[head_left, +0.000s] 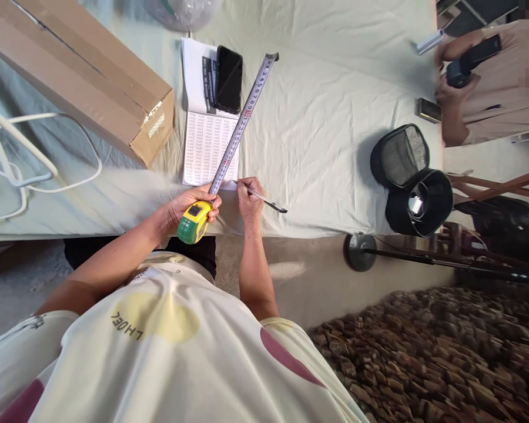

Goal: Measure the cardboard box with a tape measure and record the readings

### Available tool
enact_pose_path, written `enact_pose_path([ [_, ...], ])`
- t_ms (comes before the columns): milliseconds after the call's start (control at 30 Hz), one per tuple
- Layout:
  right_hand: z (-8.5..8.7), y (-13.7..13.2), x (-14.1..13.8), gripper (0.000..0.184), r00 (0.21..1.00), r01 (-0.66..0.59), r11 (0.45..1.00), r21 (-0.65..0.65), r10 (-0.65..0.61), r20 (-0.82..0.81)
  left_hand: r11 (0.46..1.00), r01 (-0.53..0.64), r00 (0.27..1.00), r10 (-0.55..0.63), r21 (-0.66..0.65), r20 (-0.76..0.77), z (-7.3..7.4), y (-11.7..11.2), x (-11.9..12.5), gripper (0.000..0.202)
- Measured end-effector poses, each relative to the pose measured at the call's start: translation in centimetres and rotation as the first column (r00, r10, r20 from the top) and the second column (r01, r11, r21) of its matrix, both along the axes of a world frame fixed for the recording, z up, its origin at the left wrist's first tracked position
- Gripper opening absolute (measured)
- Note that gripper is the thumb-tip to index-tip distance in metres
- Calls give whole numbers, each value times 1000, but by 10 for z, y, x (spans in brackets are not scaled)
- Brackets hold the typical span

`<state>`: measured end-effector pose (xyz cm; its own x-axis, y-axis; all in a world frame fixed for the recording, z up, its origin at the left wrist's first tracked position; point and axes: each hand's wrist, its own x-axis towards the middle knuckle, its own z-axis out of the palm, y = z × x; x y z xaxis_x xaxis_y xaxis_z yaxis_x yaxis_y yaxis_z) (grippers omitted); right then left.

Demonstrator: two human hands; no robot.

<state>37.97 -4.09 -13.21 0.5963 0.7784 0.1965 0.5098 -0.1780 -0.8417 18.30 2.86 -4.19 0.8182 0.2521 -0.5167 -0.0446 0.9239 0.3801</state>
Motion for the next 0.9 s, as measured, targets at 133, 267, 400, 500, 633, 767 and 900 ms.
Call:
enact_pose_path([
  [133,0,-1,3,19,974,110,979,172,-71,-214,1000,-5,999,5,19,37,6,-3,-3,23],
  [267,0,-1,7,24,938,159,956,245,-69,-339,999,7,996,-11,35,94,-2,-2,-4,30],
  [400,2,-1,6,28,917,202,941,273,-83,-391,998,32,990,-40,59,133,-22,-3,-4,30],
  [500,4,0,3,33,914,216,945,246,-107,-392,994,76,981,-89,82,174,-36,-6,-3,25],
  [633,8,-1,-1,39,922,246,951,185,-171,-347,985,87,972,-118,150,204,-43,-15,-6,18],
  [767,15,-1,-1,35,946,197,954,226,-124,-301,974,101,968,-143,202,207,-39,-27,-25,20],
  [900,31,5,-6,30,966,179,945,275,-117,-229,977,22,985,-58,214,163,-31,-34,-74,20],
])
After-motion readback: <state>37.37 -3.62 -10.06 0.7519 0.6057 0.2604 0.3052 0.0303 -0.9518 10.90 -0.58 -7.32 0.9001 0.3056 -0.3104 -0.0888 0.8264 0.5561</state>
